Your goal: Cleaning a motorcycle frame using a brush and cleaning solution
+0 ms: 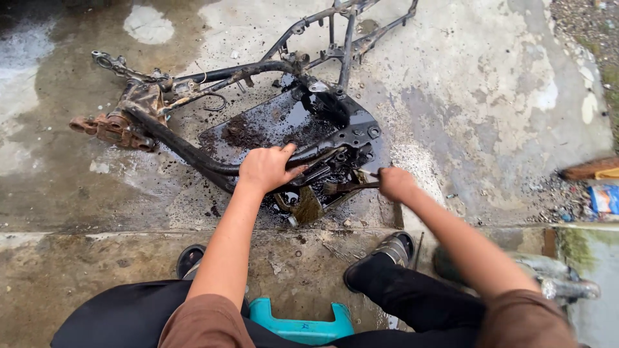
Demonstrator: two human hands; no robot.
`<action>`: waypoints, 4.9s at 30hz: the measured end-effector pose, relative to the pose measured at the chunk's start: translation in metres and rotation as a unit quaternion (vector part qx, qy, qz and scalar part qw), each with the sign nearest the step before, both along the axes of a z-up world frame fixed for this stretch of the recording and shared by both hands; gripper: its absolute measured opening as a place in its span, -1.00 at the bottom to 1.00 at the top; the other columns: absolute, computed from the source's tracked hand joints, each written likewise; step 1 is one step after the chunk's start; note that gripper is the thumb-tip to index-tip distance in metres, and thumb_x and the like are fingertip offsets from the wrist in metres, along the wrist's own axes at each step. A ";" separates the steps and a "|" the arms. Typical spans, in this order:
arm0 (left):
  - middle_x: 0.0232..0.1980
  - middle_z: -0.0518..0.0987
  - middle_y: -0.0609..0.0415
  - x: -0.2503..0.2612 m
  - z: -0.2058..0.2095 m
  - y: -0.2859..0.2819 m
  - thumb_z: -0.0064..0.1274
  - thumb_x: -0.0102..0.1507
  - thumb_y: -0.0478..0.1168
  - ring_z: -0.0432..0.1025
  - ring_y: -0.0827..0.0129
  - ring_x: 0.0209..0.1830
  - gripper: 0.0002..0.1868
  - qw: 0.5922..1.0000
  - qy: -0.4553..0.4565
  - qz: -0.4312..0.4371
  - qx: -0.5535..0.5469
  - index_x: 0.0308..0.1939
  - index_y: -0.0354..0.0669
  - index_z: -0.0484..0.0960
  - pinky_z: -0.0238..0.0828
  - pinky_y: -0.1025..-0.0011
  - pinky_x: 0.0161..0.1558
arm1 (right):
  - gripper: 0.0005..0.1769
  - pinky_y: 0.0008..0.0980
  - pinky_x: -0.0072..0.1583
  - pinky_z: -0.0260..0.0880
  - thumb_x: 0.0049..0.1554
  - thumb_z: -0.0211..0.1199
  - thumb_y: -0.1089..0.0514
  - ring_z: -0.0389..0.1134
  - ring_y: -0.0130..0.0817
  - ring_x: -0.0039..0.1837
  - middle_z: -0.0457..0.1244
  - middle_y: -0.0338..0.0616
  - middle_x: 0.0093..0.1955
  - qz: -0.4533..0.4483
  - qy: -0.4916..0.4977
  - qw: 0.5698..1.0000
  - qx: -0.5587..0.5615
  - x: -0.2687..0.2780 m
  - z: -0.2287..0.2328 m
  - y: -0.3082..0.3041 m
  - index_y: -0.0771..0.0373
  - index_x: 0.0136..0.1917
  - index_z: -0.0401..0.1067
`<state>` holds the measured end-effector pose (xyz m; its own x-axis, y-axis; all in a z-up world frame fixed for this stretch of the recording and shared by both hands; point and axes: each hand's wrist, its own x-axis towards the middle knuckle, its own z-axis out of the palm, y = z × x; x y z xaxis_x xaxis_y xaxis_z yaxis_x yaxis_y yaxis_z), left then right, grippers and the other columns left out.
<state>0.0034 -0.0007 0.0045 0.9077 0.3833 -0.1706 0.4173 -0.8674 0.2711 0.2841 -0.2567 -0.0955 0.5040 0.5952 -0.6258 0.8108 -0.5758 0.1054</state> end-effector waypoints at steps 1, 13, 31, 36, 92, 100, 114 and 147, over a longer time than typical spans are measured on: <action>-0.18 0.67 -0.05 0.000 -0.003 0.000 -0.23 0.32 0.42 0.63 -0.03 -0.20 -0.36 1.000 -0.002 -0.004 0.000 0.20 0.09 0.41 0.56 0.08 -0.12 | -0.64 0.04 0.16 0.53 0.12 0.11 0.11 0.49 0.09 0.17 0.46 0.12 0.01 -0.004 -0.002 1.000 0.000 0.001 0.042 -0.004 0.27 0.07 0.59; -0.17 0.69 0.01 0.003 -0.016 0.002 -0.15 0.28 0.39 0.64 -0.03 -0.21 -0.40 1.000 -0.024 0.014 0.003 0.21 0.19 0.45 0.57 0.09 -0.12 | -0.67 0.20 0.01 0.40 0.15 0.17 0.25 0.44 0.33 -0.02 0.42 0.34 -0.15 -0.009 0.106 0.929 0.354 -0.077 0.258 0.026 0.35 0.15 0.56; -0.16 0.69 0.04 0.003 -0.023 0.002 -0.13 0.27 0.38 0.63 -0.05 -0.20 -0.43 0.999 -0.019 0.022 0.013 0.20 0.24 0.44 0.57 0.07 -0.09 | -0.73 0.01 0.01 0.46 0.15 0.22 0.11 0.48 0.08 -0.05 0.47 -0.10 -0.15 -0.028 0.040 0.930 0.364 -0.061 0.204 0.045 0.00 0.08 0.65; -0.15 0.69 0.02 0.003 -0.026 0.001 -0.17 0.27 0.40 0.63 -0.07 -0.19 -0.42 0.999 -0.023 0.023 0.014 0.20 0.23 0.45 0.57 0.04 -0.08 | -0.70 0.07 0.10 0.45 0.15 0.17 0.11 0.46 0.11 0.07 0.47 -0.07 -0.03 -0.054 0.089 0.934 0.342 -0.059 0.204 0.045 0.05 0.12 0.61; -0.20 0.70 0.07 0.003 -0.023 0.001 -0.13 0.23 0.43 0.64 0.02 -0.24 -0.42 0.998 -0.040 0.024 0.050 0.12 0.22 0.50 0.58 0.10 -0.13 | -0.84 -0.36 -0.34 0.23 0.09 0.34 0.24 0.25 -0.24 -0.51 0.24 -0.12 -0.56 -0.002 0.096 0.851 0.517 -0.011 0.167 -0.016 0.05 -0.05 0.64; -0.21 0.70 0.06 0.006 -0.011 0.002 -0.16 0.24 0.44 0.65 0.01 -0.23 -0.41 0.998 -0.023 0.022 0.048 0.11 0.20 0.50 0.58 0.10 -0.13 | -0.87 -0.11 -0.16 0.42 0.09 0.32 0.23 0.46 0.13 -0.19 0.42 0.07 -0.30 0.013 0.107 0.851 0.514 -0.010 0.178 -0.011 0.14 -0.07 0.63; -0.16 0.70 0.02 0.003 -0.003 -0.002 -0.22 0.28 0.44 0.64 0.00 -0.19 -0.39 0.999 0.004 0.020 0.031 0.16 0.18 0.48 0.58 0.10 -0.09 | -0.83 -0.07 -0.06 0.43 0.12 0.32 0.17 0.47 0.08 -0.13 0.41 0.02 -0.31 0.036 0.044 0.877 0.477 0.022 0.171 0.001 0.11 0.01 0.61; -0.15 0.69 -0.01 0.003 0.004 -0.003 -0.13 0.28 0.38 0.64 0.00 -0.18 -0.42 1.000 0.003 0.018 0.006 0.18 0.19 0.47 0.59 0.11 -0.13 | -0.80 -0.07 0.18 0.40 0.16 0.27 -0.08 0.46 -0.04 0.07 0.45 -0.21 -0.14 0.080 0.072 0.950 0.294 0.119 0.158 0.103 -0.17 0.05 0.60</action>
<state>0.0059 -0.0037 0.0090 0.8920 0.4179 -0.1723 0.4503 -0.8546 0.2586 0.4027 -0.1541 0.0621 0.3127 0.9248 -0.2167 0.8744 -0.3693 -0.3146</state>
